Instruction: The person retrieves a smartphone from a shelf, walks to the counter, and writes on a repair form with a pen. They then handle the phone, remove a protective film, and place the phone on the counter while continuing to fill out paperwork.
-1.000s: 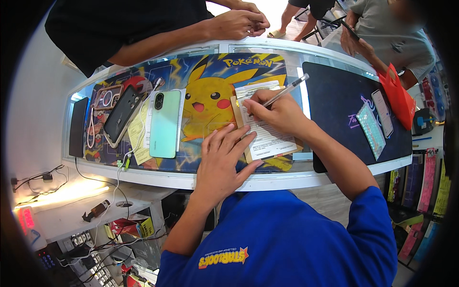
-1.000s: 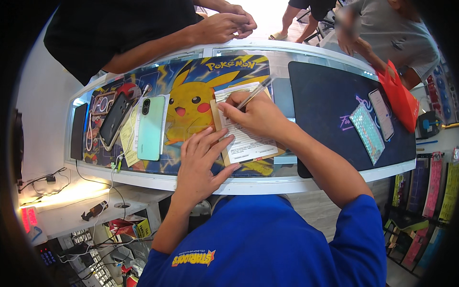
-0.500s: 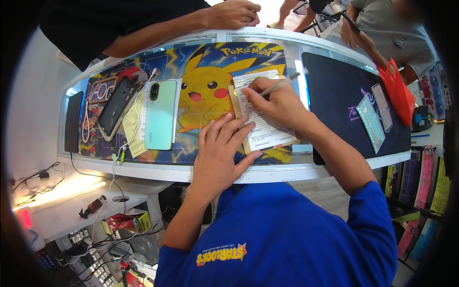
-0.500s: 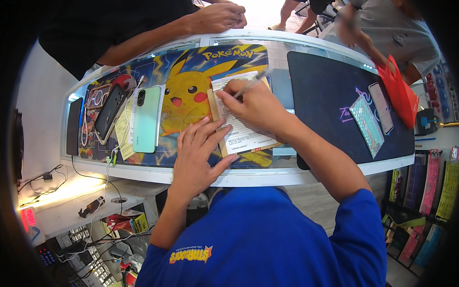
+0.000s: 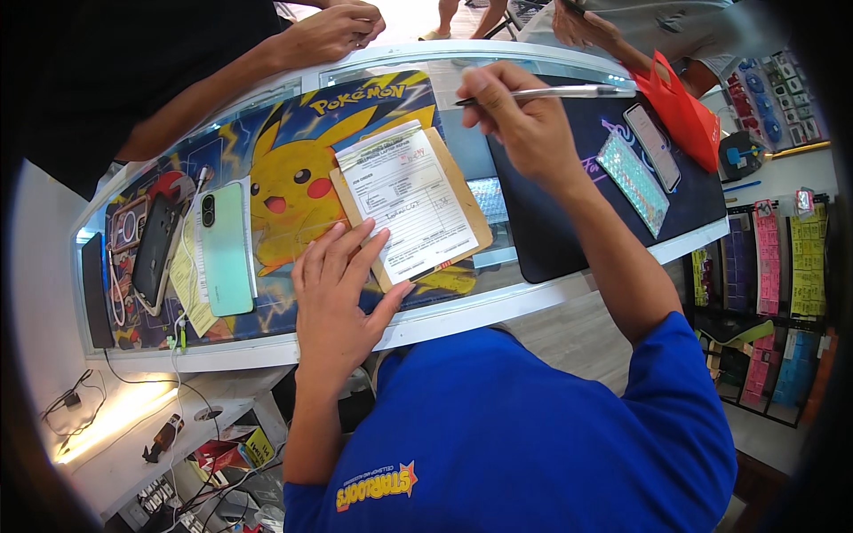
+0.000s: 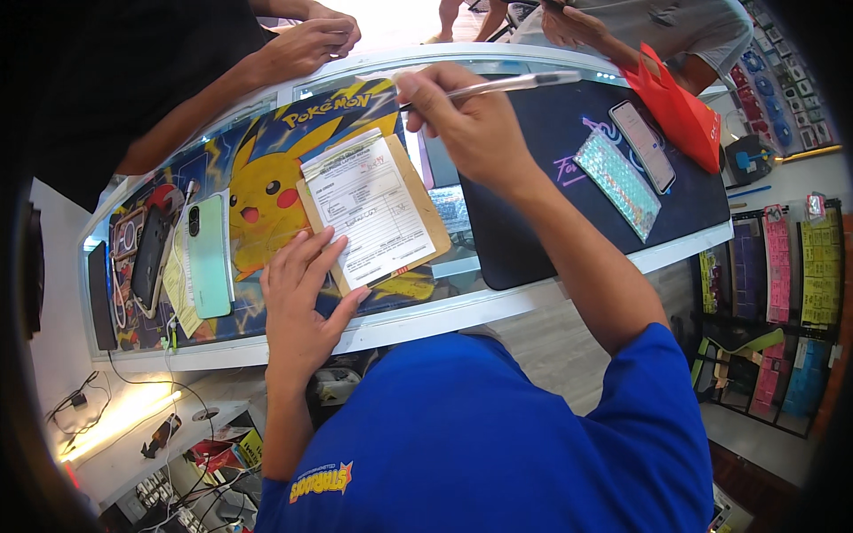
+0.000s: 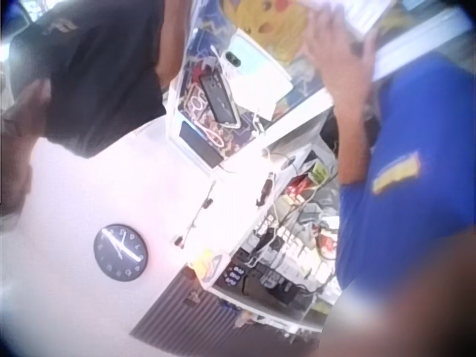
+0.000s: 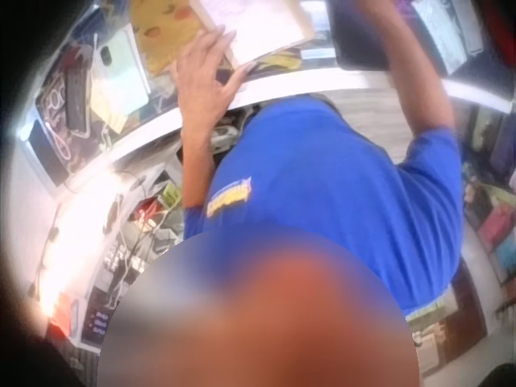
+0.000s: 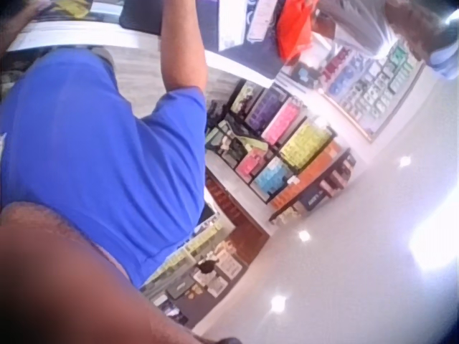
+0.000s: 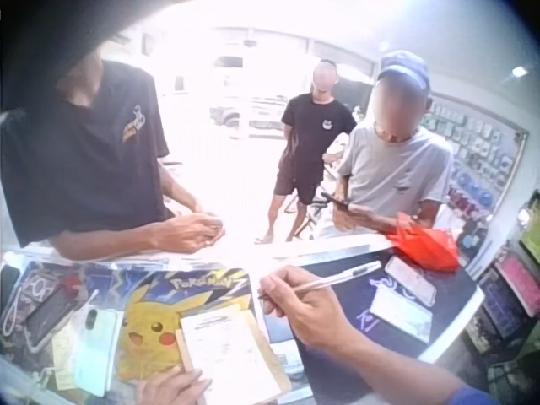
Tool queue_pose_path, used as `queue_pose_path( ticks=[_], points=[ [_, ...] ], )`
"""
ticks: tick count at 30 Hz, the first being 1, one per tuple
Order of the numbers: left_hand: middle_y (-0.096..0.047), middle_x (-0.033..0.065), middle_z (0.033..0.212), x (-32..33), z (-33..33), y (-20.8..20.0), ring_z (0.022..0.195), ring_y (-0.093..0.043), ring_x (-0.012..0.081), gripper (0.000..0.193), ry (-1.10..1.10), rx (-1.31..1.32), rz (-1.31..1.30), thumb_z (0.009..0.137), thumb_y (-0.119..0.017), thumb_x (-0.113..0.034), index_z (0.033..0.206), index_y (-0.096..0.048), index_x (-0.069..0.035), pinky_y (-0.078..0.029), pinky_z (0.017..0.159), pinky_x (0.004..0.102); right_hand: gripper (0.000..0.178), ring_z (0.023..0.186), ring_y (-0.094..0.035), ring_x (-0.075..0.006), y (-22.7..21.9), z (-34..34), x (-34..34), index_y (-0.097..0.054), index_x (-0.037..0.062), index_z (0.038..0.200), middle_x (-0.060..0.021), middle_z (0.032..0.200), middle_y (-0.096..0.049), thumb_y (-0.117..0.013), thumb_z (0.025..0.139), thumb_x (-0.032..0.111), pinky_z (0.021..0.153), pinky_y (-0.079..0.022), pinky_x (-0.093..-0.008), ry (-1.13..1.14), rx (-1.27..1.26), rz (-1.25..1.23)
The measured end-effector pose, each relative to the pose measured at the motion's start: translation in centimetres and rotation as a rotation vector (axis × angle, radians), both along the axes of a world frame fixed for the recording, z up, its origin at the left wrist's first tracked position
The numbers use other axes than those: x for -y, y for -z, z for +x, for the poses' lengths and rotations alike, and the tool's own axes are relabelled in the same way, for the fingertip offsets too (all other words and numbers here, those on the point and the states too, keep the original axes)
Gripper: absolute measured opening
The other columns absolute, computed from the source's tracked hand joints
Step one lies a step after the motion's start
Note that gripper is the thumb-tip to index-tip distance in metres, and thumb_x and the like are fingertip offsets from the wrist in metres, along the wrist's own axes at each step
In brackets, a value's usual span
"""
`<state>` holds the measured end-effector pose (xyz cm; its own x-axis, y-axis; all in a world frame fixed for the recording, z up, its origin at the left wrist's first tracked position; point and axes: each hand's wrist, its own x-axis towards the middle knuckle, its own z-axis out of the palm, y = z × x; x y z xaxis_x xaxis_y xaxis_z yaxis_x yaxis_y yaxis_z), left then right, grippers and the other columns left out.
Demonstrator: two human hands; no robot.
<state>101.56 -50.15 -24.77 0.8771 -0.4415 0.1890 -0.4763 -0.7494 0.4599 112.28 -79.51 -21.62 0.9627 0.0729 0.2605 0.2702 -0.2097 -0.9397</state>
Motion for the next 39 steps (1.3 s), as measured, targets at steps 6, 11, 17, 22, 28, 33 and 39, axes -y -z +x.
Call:
queue_pose_path(
  ticks=[6,11,17,22,28,33,39],
  points=[
    [-0.058,0.0022,0.152,-0.1,0.0,0.0,0.147,-0.045,0.0287,0.065,0.0,-0.013,-0.009,0.088,-0.085,-0.039,0.146,-0.065,-0.019,-0.028,0.124,0.0511,0.039,0.081,-0.067,-0.0152,1.8,1.2,-4.6,-0.073,0.0013,0.111,-0.0091,0.09,-0.074,-0.068,0.106,0.04,0.072,-0.053,-0.0311,-0.15,0.063,-0.317],
    [-0.059,0.002,0.153,-0.2,0.2,0.0,0.148,-0.045,0.0293,0.065,0.004,-0.025,-0.028,0.086,-0.086,-0.038,0.145,-0.065,-0.021,-0.029,0.122,0.0507,0.042,0.084,-0.069,-0.0129,1.4,0.6,-5.5,-0.073,0.0018,0.111,-0.0064,0.089,-0.073,-0.063,0.109,0.042,0.073,-0.056,-0.0282,-0.278,-0.27,-0.074],
    [-0.058,0.0023,0.152,-0.5,0.2,0.5,0.147,-0.045,0.0284,0.062,0.01,-0.015,-0.033,0.09,-0.083,-0.041,0.145,-0.064,-0.018,-0.029,0.124,0.0515,0.04,0.072,-0.062,-0.0039,-2.9,-1.5,2.4,-0.072,0.0045,0.103,-0.0008,0.082,-0.067,-0.059,0.111,0.041,0.059,-0.047,-0.0204,0.107,-0.413,-0.294],
    [-0.058,0.0028,0.152,-0.4,0.4,0.3,0.147,-0.044,0.0281,0.063,0.025,-0.021,-0.012,0.09,-0.083,-0.041,0.145,-0.064,-0.016,-0.029,0.124,0.0514,0.036,0.069,-0.059,-0.0026,-2.0,-0.3,-0.7,-0.073,0.0047,0.102,0.0007,0.079,-0.066,-0.062,0.11,0.038,0.059,-0.045,-0.02,-0.046,-0.01,-0.199],
    [-0.057,0.0033,0.152,-0.5,0.3,0.1,0.148,-0.043,0.0279,0.062,0.023,-0.017,0.001,0.091,-0.082,-0.041,0.145,-0.064,-0.015,-0.029,0.124,0.0513,0.036,0.068,-0.069,-0.0125,3.7,1.8,-6.9,-0.077,0.0018,0.099,-0.0086,0.078,-0.075,-0.07,0.105,0.036,0.063,-0.051,-0.0293,-0.186,-0.121,-0.273],
    [-0.057,0.0043,0.151,-0.5,0.4,0.3,0.148,-0.044,0.0278,0.062,0.02,-0.021,-0.016,0.091,-0.081,-0.042,0.144,-0.064,-0.015,-0.029,0.124,0.0509,0.039,0.06,-0.068,-0.0146,4.0,2.0,-7.0,-0.078,0.001,0.099,-0.0095,0.071,-0.074,-0.068,0.105,0.038,0.058,-0.051,-0.0307,-0.165,-0.167,-0.356],
    [-0.058,0.005,0.151,-0.5,0.3,0.5,0.148,-0.044,0.0279,0.062,0.016,-0.016,-0.011,0.091,-0.081,-0.043,0.144,-0.065,-0.014,-0.029,0.125,0.0506,0.037,0.065,-0.067,-0.0106,3.7,1.6,-7.4,-0.075,0.001,0.099,-0.0067,0.074,-0.074,-0.067,0.107,0.036,0.06,-0.05,-0.0279,-0.159,-0.151,-0.37]
  ],
)
